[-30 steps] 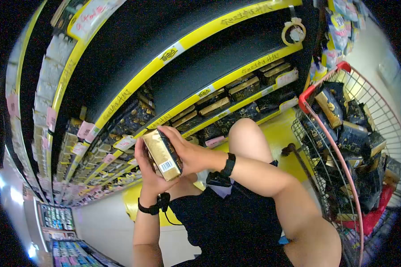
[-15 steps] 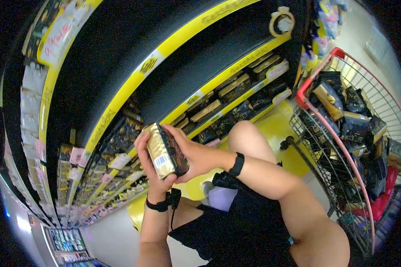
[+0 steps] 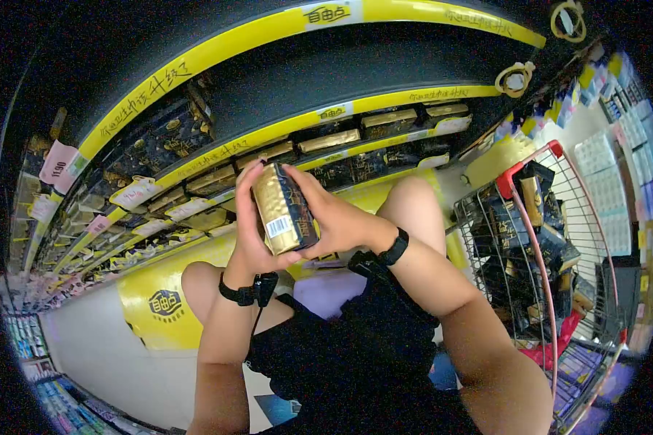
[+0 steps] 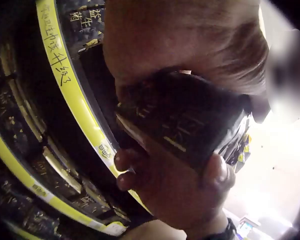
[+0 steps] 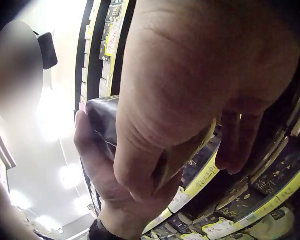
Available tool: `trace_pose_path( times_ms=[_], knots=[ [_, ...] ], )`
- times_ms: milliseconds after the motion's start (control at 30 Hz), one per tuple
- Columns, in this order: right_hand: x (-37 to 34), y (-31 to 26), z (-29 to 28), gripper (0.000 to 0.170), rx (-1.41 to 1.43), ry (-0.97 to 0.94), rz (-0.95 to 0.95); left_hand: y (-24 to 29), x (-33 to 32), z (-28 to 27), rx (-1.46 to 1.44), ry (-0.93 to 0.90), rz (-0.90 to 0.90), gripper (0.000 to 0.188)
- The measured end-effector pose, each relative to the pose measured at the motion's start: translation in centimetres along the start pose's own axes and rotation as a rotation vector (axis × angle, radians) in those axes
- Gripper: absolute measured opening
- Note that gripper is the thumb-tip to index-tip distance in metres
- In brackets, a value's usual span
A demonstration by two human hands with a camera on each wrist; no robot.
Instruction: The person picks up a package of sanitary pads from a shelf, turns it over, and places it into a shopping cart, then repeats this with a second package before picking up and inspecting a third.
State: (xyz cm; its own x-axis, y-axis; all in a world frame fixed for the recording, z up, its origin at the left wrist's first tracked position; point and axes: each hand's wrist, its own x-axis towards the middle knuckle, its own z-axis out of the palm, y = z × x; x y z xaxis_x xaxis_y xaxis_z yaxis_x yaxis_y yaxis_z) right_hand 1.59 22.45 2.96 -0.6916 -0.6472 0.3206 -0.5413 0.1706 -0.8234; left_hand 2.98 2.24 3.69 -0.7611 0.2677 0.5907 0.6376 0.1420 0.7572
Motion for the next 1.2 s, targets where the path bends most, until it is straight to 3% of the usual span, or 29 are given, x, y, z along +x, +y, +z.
trace_pose_path(
  times_ms=[133,233,300,367,400,500,567,600,733,900,1033,1067,1167,1200],
  knots=[
    [-0.3,0.9,0.3,0.134,-0.057,0.012,0.033,-0.8,0.5,0.3,0.05,-0.002,0.015,0.117],
    [-0.6,1.5,0.4,0.129,0.464,-0.053,0.126,-2.0,0.2,0.5,-0.077,0.033,-0.028,0.111],
    [-0.8,1.5,-0.2,0.112,0.843,-0.042,0.169,-1.8,0.0,0.9,-0.291,0.104,-0.115,0.104],
    [-0.8,2.0,-1.2,0.105,1.111,0.025,0.298,-1.3,0.3,0.9,-0.263,0.142,-0.035,0.1],
    [-0.7,2.3,-1.4,0.081,1.07,0.059,0.341,-1.1,0.5,1.1,-0.217,0.155,0.022,0.098],
    [-0.7,3.8,-1.0,0.065,1.081,0.047,0.476,-1.0,-0.4,1.7,0.011,0.092,0.093,0.097],
    [-0.5,2.5,0.6,0.052,1.092,0.192,0.54,-0.8,-0.8,2.8,0.003,0.021,0.097,0.095],
    [-0.6,2.2,0.6,0.05,1.178,0.172,0.593,-0.2,-0.7,3.1,0.081,-0.008,0.104,0.095],
    [-0.5,2.6,0.7,0.044,1.237,0.244,0.581,0.1,-0.4,3.1,0.172,-0.057,0.05,0.105],
    [1.0,3.4,0.9,0.044,1.025,0.464,0.518,-0.9,0.0,1.8,0.194,-0.084,-0.015,0.115],
    [1.3,3.9,1.2,0.049,1.082,0.611,0.569,-0.9,-0.3,1.8,0.234,-0.052,-0.273,0.091],
    [1.3,4.0,1.2,0.049,1.13,0.625,0.571,-0.7,-0.4,1.8,0.233,-0.017,-0.309,0.074],
    [1.3,5.0,1.1,0.048,1.219,0.605,0.52,-3.3,-1.1,1.2,0.203,-0.017,-0.352,0.067],
    [1.4,4.9,0.8,0.047,1.221,0.575,0.467,-3.4,-1.2,1.5,0.169,0.048,-0.344,0.057]
  ],
)
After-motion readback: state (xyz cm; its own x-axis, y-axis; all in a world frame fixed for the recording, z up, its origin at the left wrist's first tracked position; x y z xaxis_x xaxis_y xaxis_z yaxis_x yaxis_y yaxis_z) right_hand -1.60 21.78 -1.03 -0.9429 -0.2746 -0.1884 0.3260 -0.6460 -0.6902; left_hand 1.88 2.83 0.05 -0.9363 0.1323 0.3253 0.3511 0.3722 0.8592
